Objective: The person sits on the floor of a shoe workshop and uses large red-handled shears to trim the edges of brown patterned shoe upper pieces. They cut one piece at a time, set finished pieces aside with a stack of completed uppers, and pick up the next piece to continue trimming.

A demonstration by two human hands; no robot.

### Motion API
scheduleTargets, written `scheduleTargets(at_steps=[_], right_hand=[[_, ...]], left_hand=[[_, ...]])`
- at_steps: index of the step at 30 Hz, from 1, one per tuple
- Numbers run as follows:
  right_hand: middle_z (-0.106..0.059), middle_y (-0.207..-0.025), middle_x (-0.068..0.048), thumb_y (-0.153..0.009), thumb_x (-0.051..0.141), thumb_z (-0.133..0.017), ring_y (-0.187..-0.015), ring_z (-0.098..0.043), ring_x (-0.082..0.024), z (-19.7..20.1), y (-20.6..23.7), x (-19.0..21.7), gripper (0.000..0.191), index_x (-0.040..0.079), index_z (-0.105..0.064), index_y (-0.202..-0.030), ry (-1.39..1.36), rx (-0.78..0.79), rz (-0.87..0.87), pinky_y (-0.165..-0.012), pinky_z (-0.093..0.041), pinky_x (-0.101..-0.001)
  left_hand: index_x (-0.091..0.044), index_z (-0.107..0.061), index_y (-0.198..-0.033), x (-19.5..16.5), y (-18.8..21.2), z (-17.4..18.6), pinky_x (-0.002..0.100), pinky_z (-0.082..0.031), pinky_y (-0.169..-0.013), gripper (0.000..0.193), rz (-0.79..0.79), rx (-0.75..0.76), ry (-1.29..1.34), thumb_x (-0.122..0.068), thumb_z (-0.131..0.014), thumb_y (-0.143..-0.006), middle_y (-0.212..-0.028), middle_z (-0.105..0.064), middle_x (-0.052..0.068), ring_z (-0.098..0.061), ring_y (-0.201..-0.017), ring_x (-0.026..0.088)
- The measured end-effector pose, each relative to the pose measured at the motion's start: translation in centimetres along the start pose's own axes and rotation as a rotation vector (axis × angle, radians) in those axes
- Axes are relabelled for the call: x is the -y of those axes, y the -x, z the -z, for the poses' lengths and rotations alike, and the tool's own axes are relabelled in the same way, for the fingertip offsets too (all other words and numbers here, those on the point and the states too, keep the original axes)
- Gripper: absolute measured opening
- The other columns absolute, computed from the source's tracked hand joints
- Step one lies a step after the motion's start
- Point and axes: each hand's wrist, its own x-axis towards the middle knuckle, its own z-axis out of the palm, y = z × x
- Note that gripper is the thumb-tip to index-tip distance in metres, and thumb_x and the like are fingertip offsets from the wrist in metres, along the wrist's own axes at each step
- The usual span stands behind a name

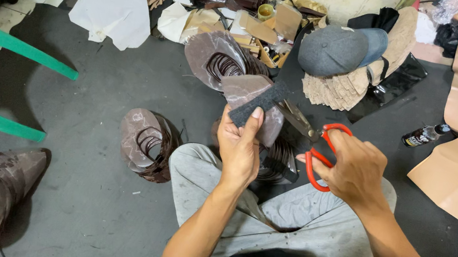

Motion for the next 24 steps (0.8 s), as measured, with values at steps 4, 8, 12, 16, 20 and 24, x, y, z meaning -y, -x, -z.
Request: scheduleTargets(at_steps=[4, 8, 12, 16, 20, 24], right_hand=[[-0.068, -0.08, -0.009, -0.069, 0.047, -0.088, -0.065, -0.061, -0.029, 0.0, -0.3, 0.5, 0.058, 0.005, -0.069, -0.104, 0.021, 0.006, -0.019, -0.061, -0.043, -0.0373], [-0.066, -0.077, -0.008, -0.069, 0.049, -0.088, -0.061, -0.058, -0.028, 0.0, -0.5, 0.7, 0.057, 0.006, -0.068, -0.1, 0.017, -0.004, -0.011, -0.058, -0.039, -0.0373], [-0.061, -0.07, -0.007, -0.067, 0.053, -0.089, -0.056, -0.053, -0.027, -0.2, -0.6, 0.5, 0.058, 0.007, -0.068, -0.096, 0.061, -0.016, -0.002, -0.056, -0.036, -0.0373], [-0.057, -0.063, -0.006, -0.066, 0.052, -0.091, -0.053, -0.05, -0.027, -0.4, -0.6, 0.1, 0.055, 0.009, -0.065, -0.086, 0.083, 0.019, -0.008, -0.055, -0.035, -0.037], [-0.061, -0.066, -0.006, -0.069, 0.042, -0.09, -0.052, -0.053, -0.027, -0.7, -0.3, -0.3, 0.048, 0.007, -0.068, -0.093, 0.034, -0.015, 0.048, -0.052, -0.037, -0.0361], [-0.063, -0.069, -0.008, -0.076, 0.04, -0.088, -0.058, -0.061, -0.03, -1.2, 0.2, -0.9, 0.044, 0.007, -0.066, -0.096, -0.125, 0.028, -0.03, -0.053, -0.045, -0.0387]], left_hand=[[0.0, -0.057, -0.132, 0.2, 0.3, -0.2, 0.029, -0.051, -0.099, 0.029, -0.07, -0.034, 0.012, 0.001, -0.065, -0.104, -0.121, -0.068, 0.007, -0.064, -0.11, 0.012], [0.0, -0.056, -0.131, 0.3, 0.7, -0.5, 0.03, -0.051, -0.099, 0.028, -0.057, -0.038, 0.016, 0.001, -0.064, -0.104, -0.12, -0.068, 0.008, -0.064, -0.108, 0.013], [0.0, -0.055, -0.13, 0.3, 1.1, -0.9, 0.03, -0.052, -0.102, 0.029, -0.053, -0.031, -0.025, 0.001, -0.063, -0.102, -0.122, -0.068, 0.008, -0.065, -0.111, 0.013], [0.001, -0.056, -0.13, 0.2, 1.0, -1.0, 0.031, -0.051, -0.102, 0.029, -0.048, -0.049, -0.035, 0.002, -0.063, -0.101, -0.122, -0.068, 0.008, -0.065, -0.112, 0.014], [0.001, -0.055, -0.13, 0.3, 0.8, -0.8, 0.031, -0.052, -0.101, 0.029, -0.043, -0.052, -0.019, 0.002, -0.063, -0.102, -0.121, -0.068, 0.008, -0.064, -0.111, 0.014], [-0.001, -0.055, -0.129, 0.0, 0.6, -0.4, 0.029, -0.052, -0.102, 0.031, -0.024, -0.012, -0.031, 0.003, -0.065, -0.101, -0.121, -0.068, 0.007, -0.065, -0.112, 0.013]])
